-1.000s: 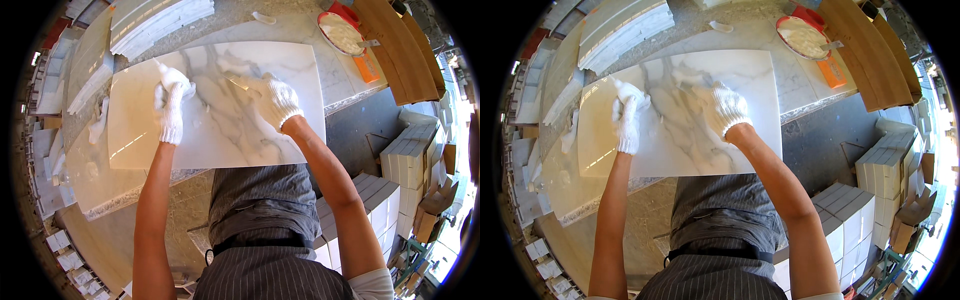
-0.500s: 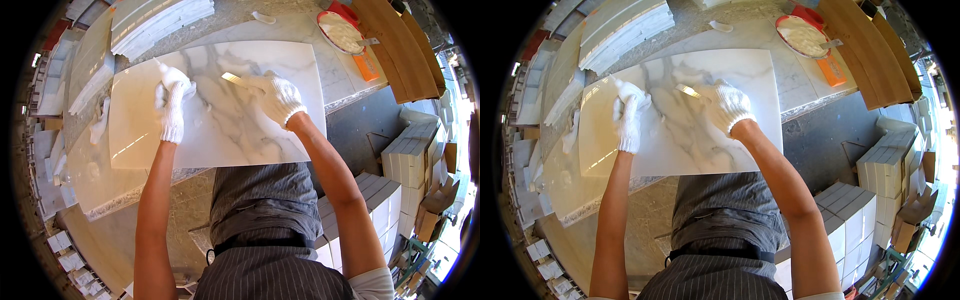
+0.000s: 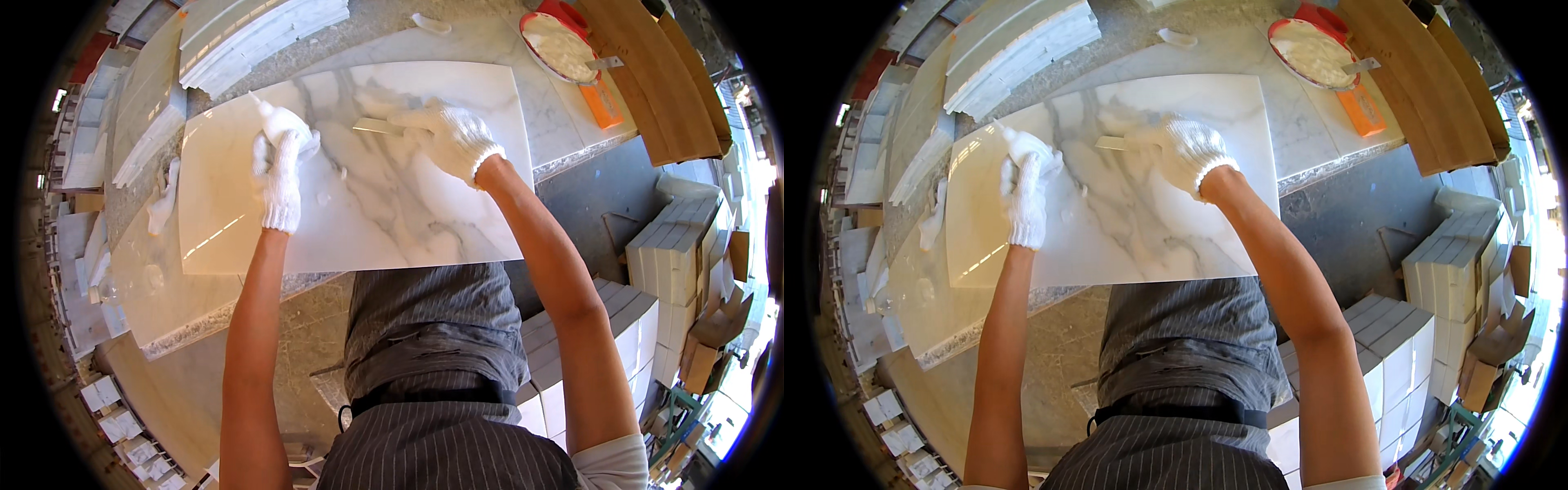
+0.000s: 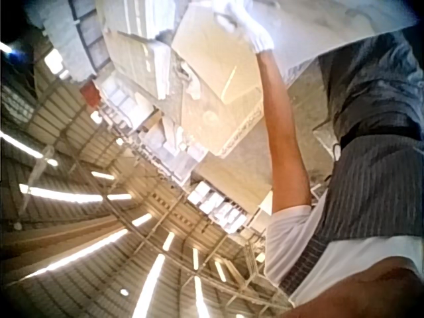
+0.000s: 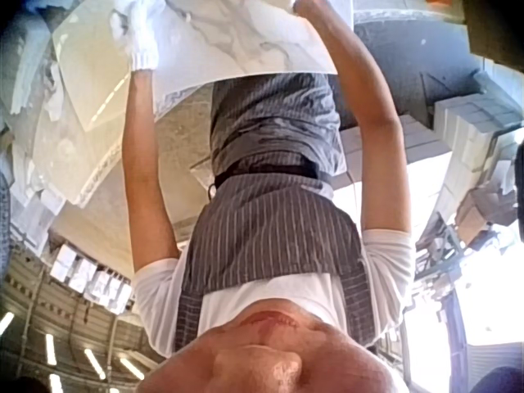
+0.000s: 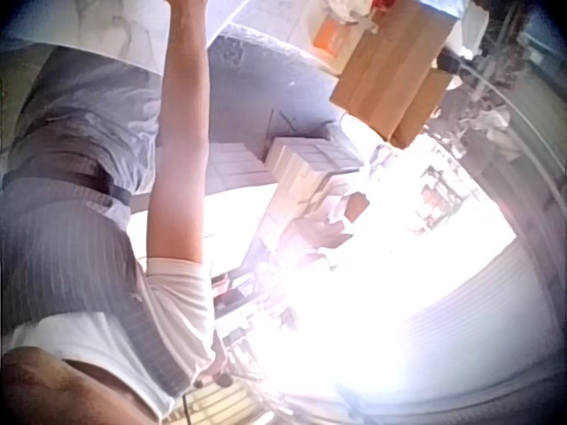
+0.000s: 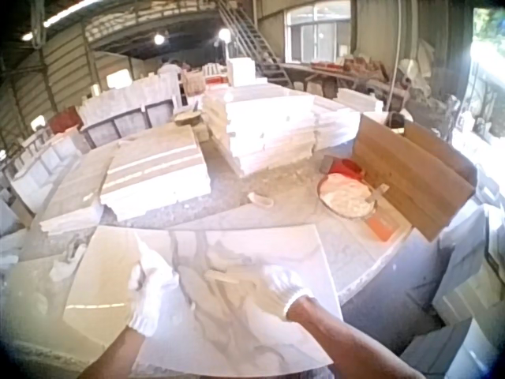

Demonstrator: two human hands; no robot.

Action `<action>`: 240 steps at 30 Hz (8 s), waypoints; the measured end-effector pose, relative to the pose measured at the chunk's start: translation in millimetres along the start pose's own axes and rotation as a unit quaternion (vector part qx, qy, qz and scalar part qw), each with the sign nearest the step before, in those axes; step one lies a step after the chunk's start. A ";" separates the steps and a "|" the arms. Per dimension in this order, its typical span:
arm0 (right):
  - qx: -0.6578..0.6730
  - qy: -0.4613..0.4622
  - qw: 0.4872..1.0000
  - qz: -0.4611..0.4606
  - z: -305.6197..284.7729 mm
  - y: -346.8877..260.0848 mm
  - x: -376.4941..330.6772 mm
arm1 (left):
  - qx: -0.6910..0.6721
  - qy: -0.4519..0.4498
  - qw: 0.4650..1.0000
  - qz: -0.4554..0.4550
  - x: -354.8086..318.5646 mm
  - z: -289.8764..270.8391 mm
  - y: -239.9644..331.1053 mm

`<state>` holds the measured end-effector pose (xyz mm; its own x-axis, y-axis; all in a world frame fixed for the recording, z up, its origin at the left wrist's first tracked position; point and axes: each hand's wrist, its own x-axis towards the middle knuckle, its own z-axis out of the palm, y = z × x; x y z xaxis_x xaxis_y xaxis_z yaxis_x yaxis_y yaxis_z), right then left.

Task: The person applies a white paste to a large white tile using a putty knife and wipes the surface with a cloth. They repeatedly spread and wipe the tile, occasionally lifting it to inspect the surface.

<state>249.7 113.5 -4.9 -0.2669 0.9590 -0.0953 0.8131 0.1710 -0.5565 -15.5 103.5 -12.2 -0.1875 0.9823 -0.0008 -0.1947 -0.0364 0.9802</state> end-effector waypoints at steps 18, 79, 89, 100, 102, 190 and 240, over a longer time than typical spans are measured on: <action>0.049 0.018 0.998 -0.036 -14.5 -6.9 -25.0 | 0.008 -0.009 1.000 0.005 0.0 -3.5 -0.3; 0.354 0.211 0.907 0.087 12.8 -42.4 -144.5 | 0.103 -0.236 0.965 -0.053 -111.0 89.3 23.7; 0.388 0.219 0.880 0.165 -30.5 -4.3 -132.4 | 0.199 -0.101 0.975 0.014 -74.5 52.8 19.5; 0.073 0.229 0.962 0.127 -21.6 21.5 -59.8 | 0.202 -0.053 0.976 0.066 -66.7 47.7 -7.9; 0.053 0.183 0.972 0.139 -29.0 18.0 -59.6 | 0.204 -0.052 0.976 0.052 -67.5 48.2 -8.8; 0.038 0.082 0.993 0.072 -43.2 36.0 -39.2 | 0.201 -0.062 0.975 0.075 -66.1 52.2 -6.8; 0.461 0.270 0.818 0.214 -47.9 46.3 -148.3 | 0.157 -0.046 0.983 0.078 -66.0 54.7 -6.6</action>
<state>351.7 -10.0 23.0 0.4089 0.8894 -0.2043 -0.0291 -0.2110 -0.9770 50.8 49.0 -7.8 -0.1000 0.9824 0.1577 0.1394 -0.1430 0.9798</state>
